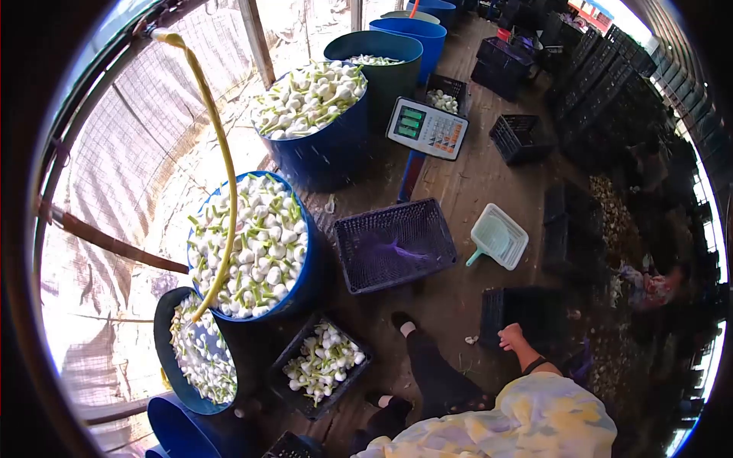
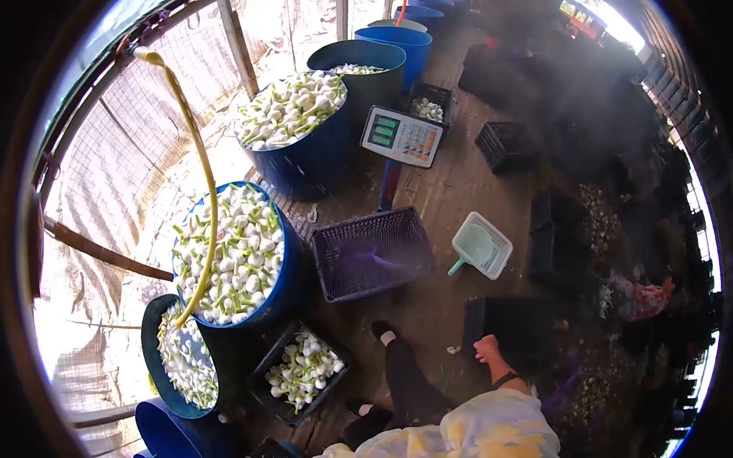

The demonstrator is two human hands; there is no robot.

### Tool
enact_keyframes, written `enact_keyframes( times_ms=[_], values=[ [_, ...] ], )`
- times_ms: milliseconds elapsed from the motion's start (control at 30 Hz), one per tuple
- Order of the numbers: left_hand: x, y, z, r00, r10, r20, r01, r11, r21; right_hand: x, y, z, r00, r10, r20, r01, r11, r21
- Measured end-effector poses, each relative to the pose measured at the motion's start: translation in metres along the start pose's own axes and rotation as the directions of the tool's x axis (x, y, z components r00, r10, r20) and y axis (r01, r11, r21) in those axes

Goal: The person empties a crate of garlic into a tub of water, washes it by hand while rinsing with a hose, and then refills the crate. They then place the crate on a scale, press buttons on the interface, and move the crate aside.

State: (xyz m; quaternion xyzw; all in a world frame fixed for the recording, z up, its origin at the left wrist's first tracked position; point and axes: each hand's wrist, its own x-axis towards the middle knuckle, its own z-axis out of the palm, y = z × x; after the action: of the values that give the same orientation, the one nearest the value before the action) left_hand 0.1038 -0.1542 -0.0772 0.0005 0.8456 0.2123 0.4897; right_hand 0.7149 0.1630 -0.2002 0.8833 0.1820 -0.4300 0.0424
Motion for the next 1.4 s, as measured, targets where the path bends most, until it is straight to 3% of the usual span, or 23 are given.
enact_keyframes(
  times_ms=[33, 100, 233, 300, 533, 633, 733, 833, 933, 967, 1033, 1067, 1133, 1200, 1267, 1333, 1400],
  values=[
    [-0.009, 0.018, 0.007, 1.000, 0.001, -0.010, -0.001, 1.000, -0.009, 0.005, -0.004, 0.007, 0.998, -0.067, 0.002, 0.067, 0.996, -0.053],
    [-0.026, 0.056, 0.023, 1.000, -0.003, -0.028, 0.002, 1.000, -0.023, 0.015, -0.038, 0.013, 0.972, -0.119, 0.205, 0.130, 0.991, -0.042],
    [-0.056, 0.115, 0.054, 0.998, -0.022, -0.063, 0.020, 0.999, -0.034, 0.020, -0.097, -0.002, 0.939, -0.170, 0.298, 0.183, 0.983, -0.014],
    [-0.066, 0.132, 0.066, 0.996, -0.032, -0.083, 0.029, 0.999, -0.040, 0.027, -0.128, -0.018, 0.915, -0.297, 0.272, 0.277, 0.954, 0.111],
    [-0.094, 0.188, 0.063, 0.989, -0.019, -0.149, 0.012, 0.999, -0.044, 0.059, -0.165, -0.070, 0.941, -0.254, 0.225, 0.250, 0.967, 0.048],
    [-0.098, 0.204, 0.062, 0.986, -0.005, -0.167, -0.002, 0.999, -0.042, 0.063, -0.200, -0.076, 0.931, -0.295, 0.216, 0.273, 0.954, 0.127],
    [-0.100, 0.215, 0.065, 0.984, 0.004, -0.180, -0.012, 0.999, -0.042, 0.064, -0.272, -0.085, 0.846, -0.528, 0.071, 0.492, 0.825, 0.277],
    [-0.105, 0.204, 0.079, 0.984, -0.007, -0.180, 0.000, 0.999, -0.040, 0.078, -0.355, -0.100, 0.744, -0.668, -0.007, 0.577, 0.637, 0.511],
    [-0.131, 0.180, 0.093, 0.979, -0.069, -0.190, 0.058, 0.996, -0.062, 0.075, -0.421, -0.112, 0.687, -0.727, 0.009, 0.669, 0.636, 0.385],
    [-0.142, 0.167, 0.100, 0.977, -0.100, -0.188, 0.089, 0.994, -0.066, 0.083, -0.418, -0.096, 0.700, -0.712, 0.048, 0.646, 0.661, 0.381],
    [-0.155, 0.143, 0.120, 0.972, -0.168, -0.164, 0.156, 0.984, -0.084, 0.087, -0.421, -0.068, 0.824, -0.544, 0.158, 0.521, 0.837, 0.168],
    [-0.159, 0.132, 0.130, 0.968, -0.201, -0.152, 0.188, 0.977, -0.098, 0.079, -0.406, -0.053, 0.891, -0.395, 0.223, 0.358, 0.914, 0.189],
    [-0.153, 0.120, 0.149, 0.958, -0.250, -0.140, 0.234, 0.965, -0.120, 0.108, -0.357, 0.014, 0.876, -0.149, 0.459, 0.004, 0.954, 0.301],
    [-0.122, 0.117, 0.166, 0.960, -0.244, -0.141, 0.221, 0.962, -0.159, 0.119, -0.310, 0.086, 0.813, 0.025, 0.582, -0.228, 0.933, 0.279],
    [-0.070, 0.127, 0.179, 0.966, -0.204, -0.159, 0.169, 0.963, -0.209, 0.134, -0.286, 0.154, 0.767, 0.049, 0.639, -0.445, 0.758, 0.476],
    [-0.019, 0.144, 0.182, 0.978, -0.109, -0.179, 0.066, 0.970, -0.235, 0.142, -0.282, 0.203, 0.759, -0.077, 0.646, -0.478, 0.607, 0.634],
    [0.008, 0.161, 0.182, 0.982, -0.005, -0.188, -0.035, 0.978, -0.206, 0.144, -0.292, 0.235, 0.834, -0.019, 0.552, -0.492, 0.429, 0.758]
  ],
)
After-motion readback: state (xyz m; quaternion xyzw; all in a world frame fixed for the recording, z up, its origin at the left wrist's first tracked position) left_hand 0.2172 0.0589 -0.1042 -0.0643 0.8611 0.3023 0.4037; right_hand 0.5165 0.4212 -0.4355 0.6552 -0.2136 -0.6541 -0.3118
